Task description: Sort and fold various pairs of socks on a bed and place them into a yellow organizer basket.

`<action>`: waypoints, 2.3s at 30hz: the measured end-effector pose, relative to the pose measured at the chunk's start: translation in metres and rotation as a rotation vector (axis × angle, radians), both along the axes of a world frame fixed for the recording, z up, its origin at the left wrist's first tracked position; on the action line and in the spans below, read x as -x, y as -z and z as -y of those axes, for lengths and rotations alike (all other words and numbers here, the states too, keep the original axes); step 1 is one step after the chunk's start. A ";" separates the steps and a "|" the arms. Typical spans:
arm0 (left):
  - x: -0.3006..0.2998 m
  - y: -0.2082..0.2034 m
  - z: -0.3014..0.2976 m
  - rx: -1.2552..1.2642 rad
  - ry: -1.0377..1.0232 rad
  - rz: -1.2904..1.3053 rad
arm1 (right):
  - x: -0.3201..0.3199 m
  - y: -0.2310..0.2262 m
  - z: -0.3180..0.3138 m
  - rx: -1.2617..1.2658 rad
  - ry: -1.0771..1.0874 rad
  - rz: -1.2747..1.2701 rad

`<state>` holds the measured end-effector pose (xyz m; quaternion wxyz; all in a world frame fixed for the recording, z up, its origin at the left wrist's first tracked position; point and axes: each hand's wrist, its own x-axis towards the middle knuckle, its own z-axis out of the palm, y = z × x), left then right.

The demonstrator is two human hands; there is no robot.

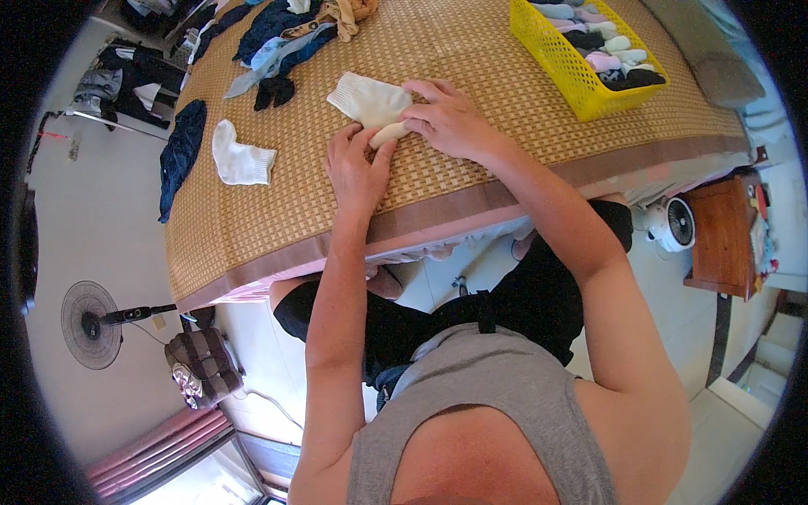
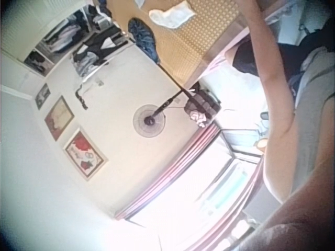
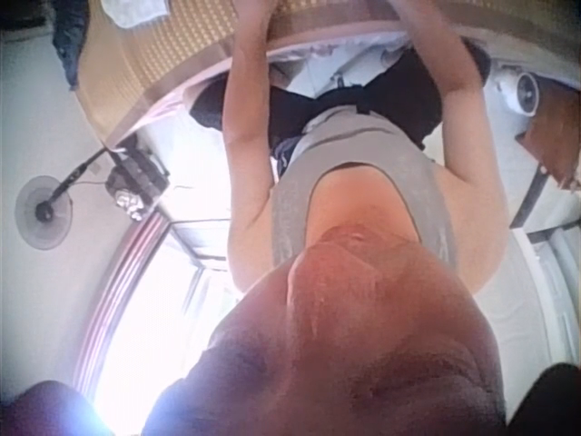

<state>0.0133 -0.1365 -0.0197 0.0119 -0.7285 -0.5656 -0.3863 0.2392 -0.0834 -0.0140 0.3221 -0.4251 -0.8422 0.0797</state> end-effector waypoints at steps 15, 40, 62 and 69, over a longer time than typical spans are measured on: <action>-0.012 0.000 -0.011 0.076 -0.157 0.018 | 0.015 0.002 -0.009 0.099 0.176 0.098; -0.015 0.002 -0.012 -0.046 -0.134 -0.070 | -0.010 -0.001 -0.018 0.103 -0.061 0.004; -0.012 -0.004 -0.019 -0.091 -0.035 -0.023 | 0.009 0.003 -0.024 0.129 0.136 -0.163; -0.012 -0.003 -0.024 -0.047 -0.090 -0.065 | -0.005 0.002 -0.028 0.072 -0.019 -0.081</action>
